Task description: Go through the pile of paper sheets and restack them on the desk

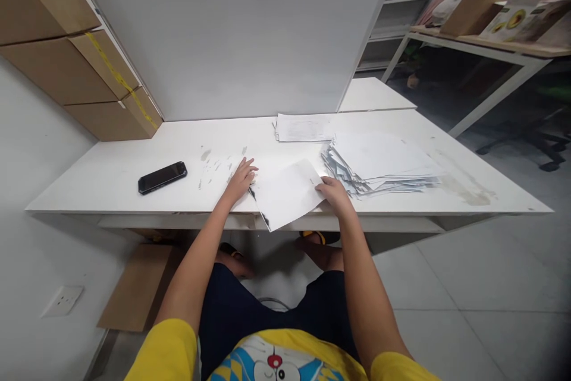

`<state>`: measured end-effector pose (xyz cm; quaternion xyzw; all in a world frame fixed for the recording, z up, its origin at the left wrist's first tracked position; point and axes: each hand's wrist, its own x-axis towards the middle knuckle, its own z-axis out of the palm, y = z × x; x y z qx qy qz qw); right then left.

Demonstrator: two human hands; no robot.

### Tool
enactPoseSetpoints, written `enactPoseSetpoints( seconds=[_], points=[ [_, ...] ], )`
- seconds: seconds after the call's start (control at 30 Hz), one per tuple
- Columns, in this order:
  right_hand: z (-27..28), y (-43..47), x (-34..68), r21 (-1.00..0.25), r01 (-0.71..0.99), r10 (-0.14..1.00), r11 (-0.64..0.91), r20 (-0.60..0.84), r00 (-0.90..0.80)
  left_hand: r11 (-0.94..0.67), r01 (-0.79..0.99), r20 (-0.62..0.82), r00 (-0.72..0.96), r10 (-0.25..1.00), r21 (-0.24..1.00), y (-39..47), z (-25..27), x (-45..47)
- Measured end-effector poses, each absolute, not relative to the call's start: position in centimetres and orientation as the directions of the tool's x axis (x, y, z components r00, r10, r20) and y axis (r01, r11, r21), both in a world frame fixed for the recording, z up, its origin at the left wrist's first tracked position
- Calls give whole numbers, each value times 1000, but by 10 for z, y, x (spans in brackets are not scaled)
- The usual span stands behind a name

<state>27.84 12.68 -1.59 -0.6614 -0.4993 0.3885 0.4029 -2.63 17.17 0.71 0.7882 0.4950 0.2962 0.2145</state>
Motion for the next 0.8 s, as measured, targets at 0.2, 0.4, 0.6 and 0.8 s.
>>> enactPoseSetpoints(
  seconds=[0.2, 0.4, 0.6, 0.8],
  points=[
    [-15, 125, 280, -945, 253, 966, -206, -155, 205, -411, 664, 245, 332, 911, 625, 168, 10, -24],
    [-5, 120, 280, -945, 168, 954, -281, -255, 159, -394, 666, 230, 324, 918, 633, 164, 15, -23],
    [1, 118, 278, -937, 135, 942, -322, -303, 146, -416, 652, 260, 326, 909, 634, 166, 12, -25],
    [4, 117, 277, -937, 157, 946, -311, -289, 146, -424, 652, 267, 331, 905, 628, 171, 7, -26]
  ],
)
